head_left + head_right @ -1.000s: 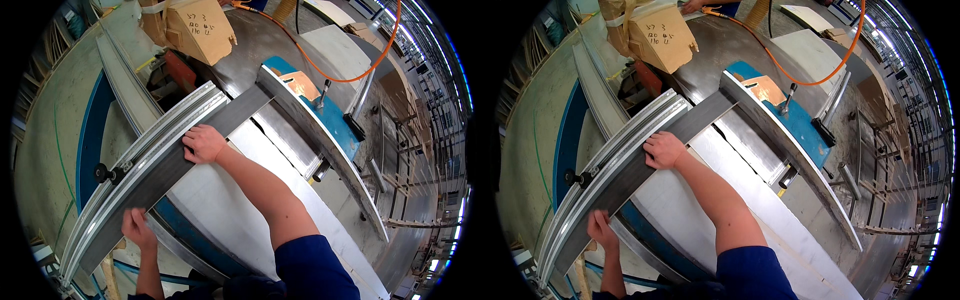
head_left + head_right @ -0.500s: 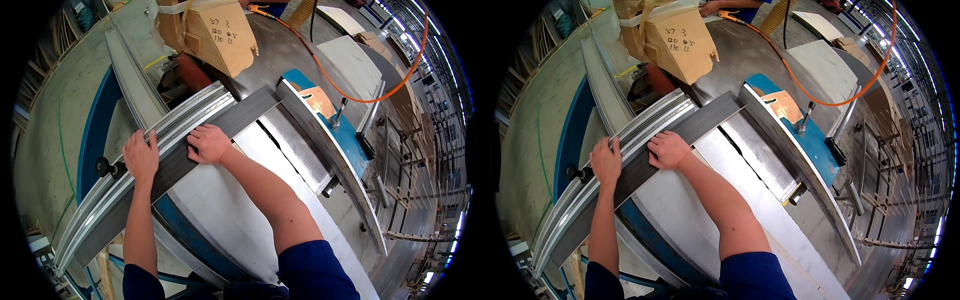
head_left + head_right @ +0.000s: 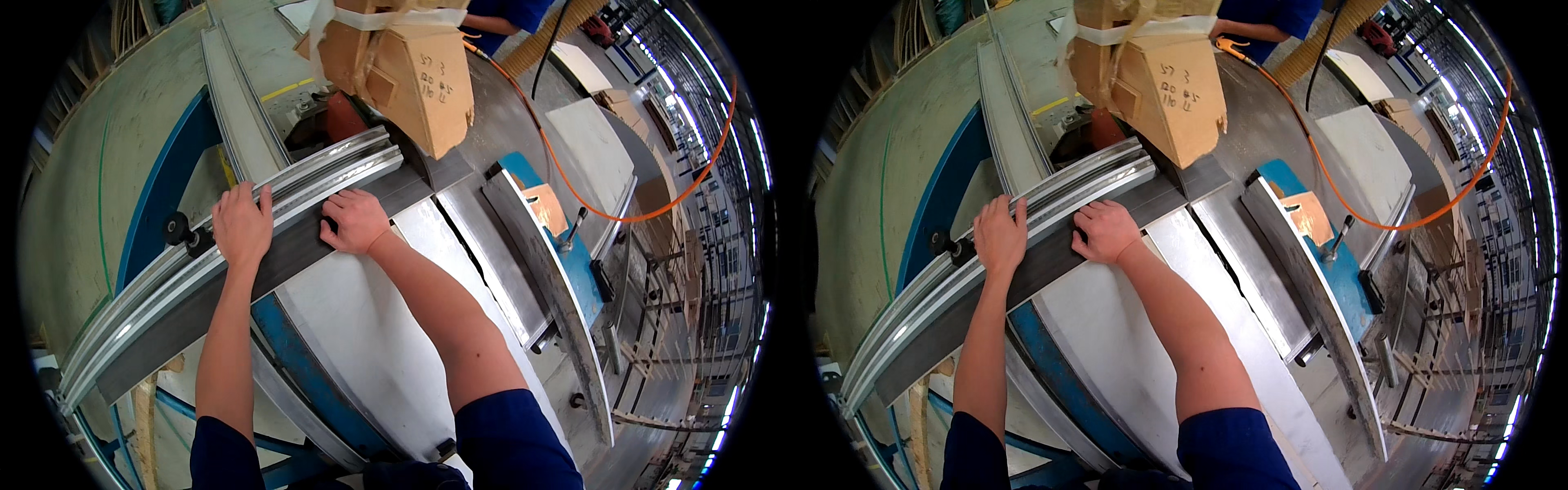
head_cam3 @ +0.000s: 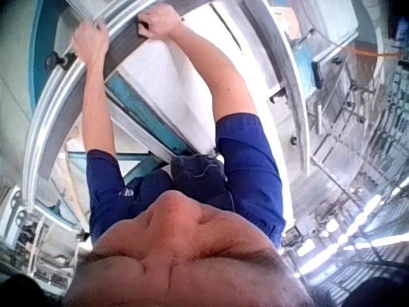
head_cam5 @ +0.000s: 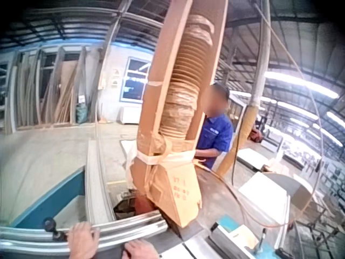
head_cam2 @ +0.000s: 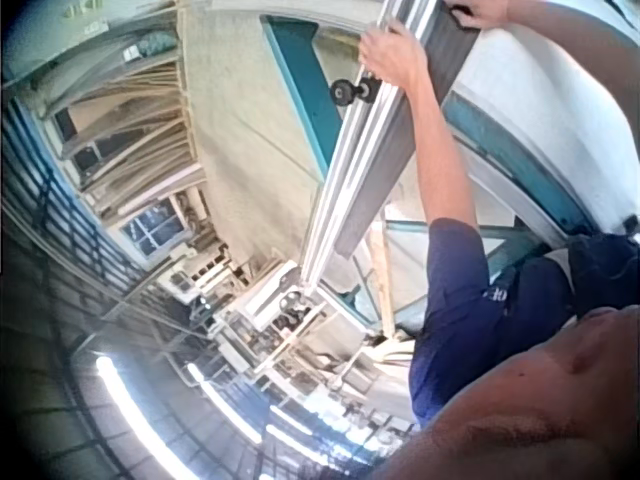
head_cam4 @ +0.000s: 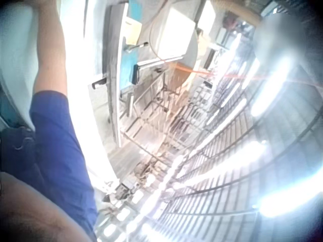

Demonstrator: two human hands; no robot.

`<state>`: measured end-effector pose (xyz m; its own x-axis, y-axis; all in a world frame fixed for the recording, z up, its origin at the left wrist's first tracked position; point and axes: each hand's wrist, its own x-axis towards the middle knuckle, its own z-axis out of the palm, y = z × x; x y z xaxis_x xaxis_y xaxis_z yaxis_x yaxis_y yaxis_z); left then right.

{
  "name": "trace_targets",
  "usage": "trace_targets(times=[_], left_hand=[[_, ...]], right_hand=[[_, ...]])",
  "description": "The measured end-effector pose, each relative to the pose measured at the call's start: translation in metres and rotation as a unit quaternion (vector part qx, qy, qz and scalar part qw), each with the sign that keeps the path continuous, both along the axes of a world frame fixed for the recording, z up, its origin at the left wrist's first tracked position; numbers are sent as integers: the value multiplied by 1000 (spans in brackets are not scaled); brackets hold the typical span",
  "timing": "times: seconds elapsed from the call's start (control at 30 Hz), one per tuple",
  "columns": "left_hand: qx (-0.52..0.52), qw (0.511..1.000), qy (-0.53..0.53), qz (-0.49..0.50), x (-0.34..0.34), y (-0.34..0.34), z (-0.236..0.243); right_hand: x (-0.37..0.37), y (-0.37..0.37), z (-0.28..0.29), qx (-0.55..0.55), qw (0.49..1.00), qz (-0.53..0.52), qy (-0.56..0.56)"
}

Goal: The person receives a long wooden plank from a coworker and positions it on a table saw. They then push the plank through the saw blade to cut it, repeating this process for multiple pieces of wood. The person handles the wood with both hands to guide it along the saw's track.

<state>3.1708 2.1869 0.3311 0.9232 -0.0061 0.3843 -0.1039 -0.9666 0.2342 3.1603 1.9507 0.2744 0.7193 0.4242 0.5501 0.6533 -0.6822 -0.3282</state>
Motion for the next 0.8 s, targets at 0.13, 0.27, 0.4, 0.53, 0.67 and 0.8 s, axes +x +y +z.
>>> trace_targets(times=[0.13, 0.27, 0.4, 0.53, 0.67, 0.8], left_hand=[[-14, 1000, -8, 1, 9, 3, 0], [-12, 1000, -9, 0, 8, 5, 1], [-23, 1000, -9, -4, -1, 6, 2], [-32, 999, 15, -9, -18, -1, 10], [-39, 999, 4, -16, -41, -3, 11], [-65, 996, -28, -45, -79, -2, 14]], right_hand=[[9, 3, 0, -2, 1000, -6, -2], [9, 7, -1, -5, 1000, -10, -1], [1, 5, 0, -18, 1000, -9, -6], [-16, -2, 4, -24, 1000, -14, -9], [-40, -4, 10, -23, 1000, -11, -6], [-69, -10, 14, -20, 1000, -2, -6]])
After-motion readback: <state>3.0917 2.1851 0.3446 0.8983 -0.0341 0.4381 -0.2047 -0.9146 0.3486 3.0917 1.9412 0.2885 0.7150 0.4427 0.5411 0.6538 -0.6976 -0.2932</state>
